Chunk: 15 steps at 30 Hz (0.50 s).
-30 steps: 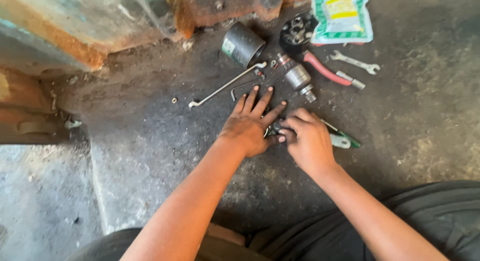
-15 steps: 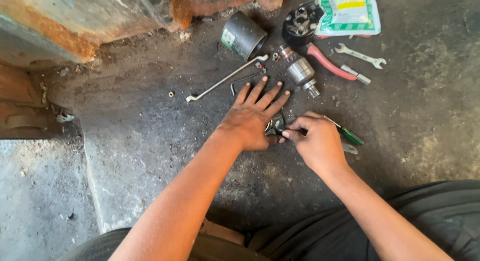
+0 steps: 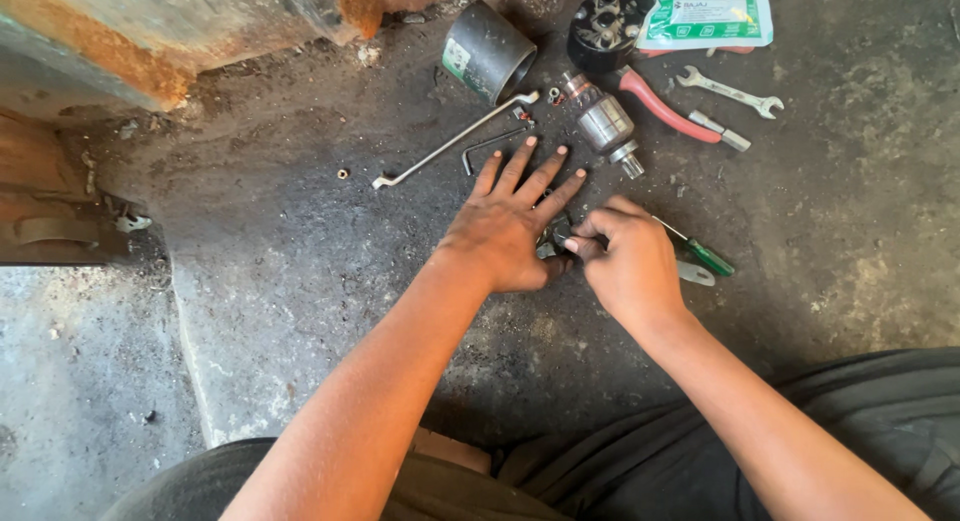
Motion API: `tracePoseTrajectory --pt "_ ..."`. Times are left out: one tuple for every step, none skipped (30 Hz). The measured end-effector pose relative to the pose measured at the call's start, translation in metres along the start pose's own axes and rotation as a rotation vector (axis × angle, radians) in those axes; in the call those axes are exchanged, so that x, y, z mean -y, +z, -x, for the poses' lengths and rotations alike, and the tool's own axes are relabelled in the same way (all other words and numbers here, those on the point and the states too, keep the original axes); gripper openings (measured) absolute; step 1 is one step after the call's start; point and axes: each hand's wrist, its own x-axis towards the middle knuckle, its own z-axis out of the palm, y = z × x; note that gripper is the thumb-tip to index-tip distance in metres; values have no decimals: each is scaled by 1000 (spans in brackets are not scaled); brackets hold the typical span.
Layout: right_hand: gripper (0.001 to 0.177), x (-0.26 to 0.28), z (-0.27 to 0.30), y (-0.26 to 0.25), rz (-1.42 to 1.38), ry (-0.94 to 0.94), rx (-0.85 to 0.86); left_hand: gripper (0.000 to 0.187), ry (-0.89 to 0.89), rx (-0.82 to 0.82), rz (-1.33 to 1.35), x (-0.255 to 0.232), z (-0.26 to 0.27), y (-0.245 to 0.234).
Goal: The person sits on the floor and uses a screwdriver to disassemble a cylindrical mechanical component. They remove small parts and place them on the floor, then use the screwdriver to pry and adjust internal pieces of the assembly.
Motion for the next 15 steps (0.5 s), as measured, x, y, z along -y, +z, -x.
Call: tracePoseTrajectory --pt "12 2 1 -1 3 29 22 103 3 -8 7 0 2 -1" --pt "12 3 2 -4 9 58 41 104 9 -21 13 0 1 -3" --pt "12 5 2 -5 16 86 60 105 5 -9 3 0 2 -4" --pt "13 5 3 -6 -1 88 72 107 4 5 -2 0 2 -5" --pt "13 4 3 -7 -18 90 84 108 3 18 -8 0 1 -5" --pt "14 3 6 -7 -37 97 102 108 7 10 -9 -1 0 -4" --pt "13 1 6 -7 -31 84 89 108 10 2 -11 -1 -1 -3" --pt "13 0 2 -6 -31 66 76 108 9 -6 -18 1 -2 -2" --pt "12 0 0 -5 -31 49 62 108 12 -16 -19 1 -1 -1" --pt "12 0 2 -4 3 25 50 108 17 -27 -21 1 -1 0" --pt "12 2 5 -3 37 2 39 107 22 -39 -22 0 -1 1" --pt "12 2 6 -3 78 -23 22 107 19 -36 -14 -1 -2 1" --pt "12 2 7 -4 97 -43 3 106 16 -33 -7 -1 -2 1" --pt "13 4 8 -2 111 -63 -12 105 7 -27 0 -1 -1 2" --pt "13 5 9 -1 125 -84 -28 105 11 -39 -1 -1 -1 2"
